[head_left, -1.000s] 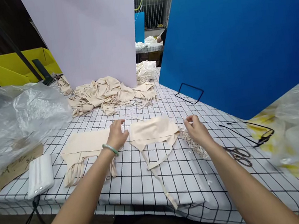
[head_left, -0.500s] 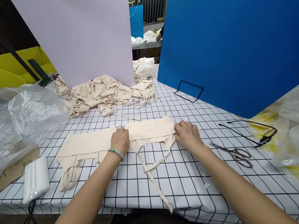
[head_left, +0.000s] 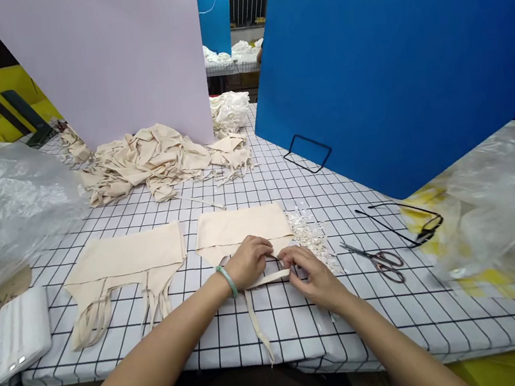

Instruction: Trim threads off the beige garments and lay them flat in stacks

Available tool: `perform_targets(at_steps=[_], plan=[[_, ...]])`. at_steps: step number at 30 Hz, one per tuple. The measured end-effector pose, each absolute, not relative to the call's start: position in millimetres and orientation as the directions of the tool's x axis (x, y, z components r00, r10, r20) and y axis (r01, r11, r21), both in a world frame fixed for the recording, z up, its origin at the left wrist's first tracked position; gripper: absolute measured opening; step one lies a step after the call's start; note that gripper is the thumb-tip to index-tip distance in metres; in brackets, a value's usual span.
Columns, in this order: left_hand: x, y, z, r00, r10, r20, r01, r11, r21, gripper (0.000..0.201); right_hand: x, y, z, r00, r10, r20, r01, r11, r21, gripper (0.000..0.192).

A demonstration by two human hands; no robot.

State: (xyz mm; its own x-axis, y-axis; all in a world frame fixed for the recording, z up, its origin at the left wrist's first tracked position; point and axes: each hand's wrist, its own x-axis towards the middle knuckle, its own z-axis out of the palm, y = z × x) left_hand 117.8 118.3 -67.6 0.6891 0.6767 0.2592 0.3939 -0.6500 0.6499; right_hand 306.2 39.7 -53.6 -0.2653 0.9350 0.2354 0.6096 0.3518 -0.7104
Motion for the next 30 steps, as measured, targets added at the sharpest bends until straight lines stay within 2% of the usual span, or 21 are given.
perform_targets(at_steps=[3,6,12,20,24,27,30], plan=[[124.8,119.1,-66.3,0.703,0.671,0.235,0.365,-0.625,0.69,0.022,307.0,43.1,-57.1,-0.167,0.978,0.127,0.452,0.19,-0.871,0.01],[132.0,116.8,-66.5,0.707,0.675,0.213,0.354,-0.597,0.72,0.016,306.4,42.8,-58.3,-0.111,0.992,0.066,0.365,0.103,-0.925,0.019],[137.5,110.7,-75.8,0.628,0.763,0.153,0.421,-0.498,0.758,0.014,311.7,23.1,-38.0,-0.135,0.991,0.005,0.304,0.046,-0.952,0.013],[136.4,112.0,-75.4,0.639,0.759,0.126,0.41,-0.475,0.778,0.016,337.7,-4.0,5.0,-0.104,0.986,-0.131,0.179,-0.111,-0.978,0.015],[137.8,111.1,-74.6,0.632,0.764,0.13,0.424,-0.481,0.768,0.016,351.6,-1.0,21.8,-0.067,0.992,-0.103,0.084,-0.097,-0.992,0.01],[138.8,111.5,-73.9,0.634,0.761,0.137,0.429,-0.493,0.757,0.016,354.3,17.7,26.7,0.057,0.997,-0.058,-0.017,-0.057,-0.998,0.01],[139.5,111.7,-73.4,0.632,0.764,0.131,0.432,-0.488,0.758,0.015,348.1,51.4,24.4,0.25,0.965,-0.081,-0.18,-0.036,-0.983,0.022]])
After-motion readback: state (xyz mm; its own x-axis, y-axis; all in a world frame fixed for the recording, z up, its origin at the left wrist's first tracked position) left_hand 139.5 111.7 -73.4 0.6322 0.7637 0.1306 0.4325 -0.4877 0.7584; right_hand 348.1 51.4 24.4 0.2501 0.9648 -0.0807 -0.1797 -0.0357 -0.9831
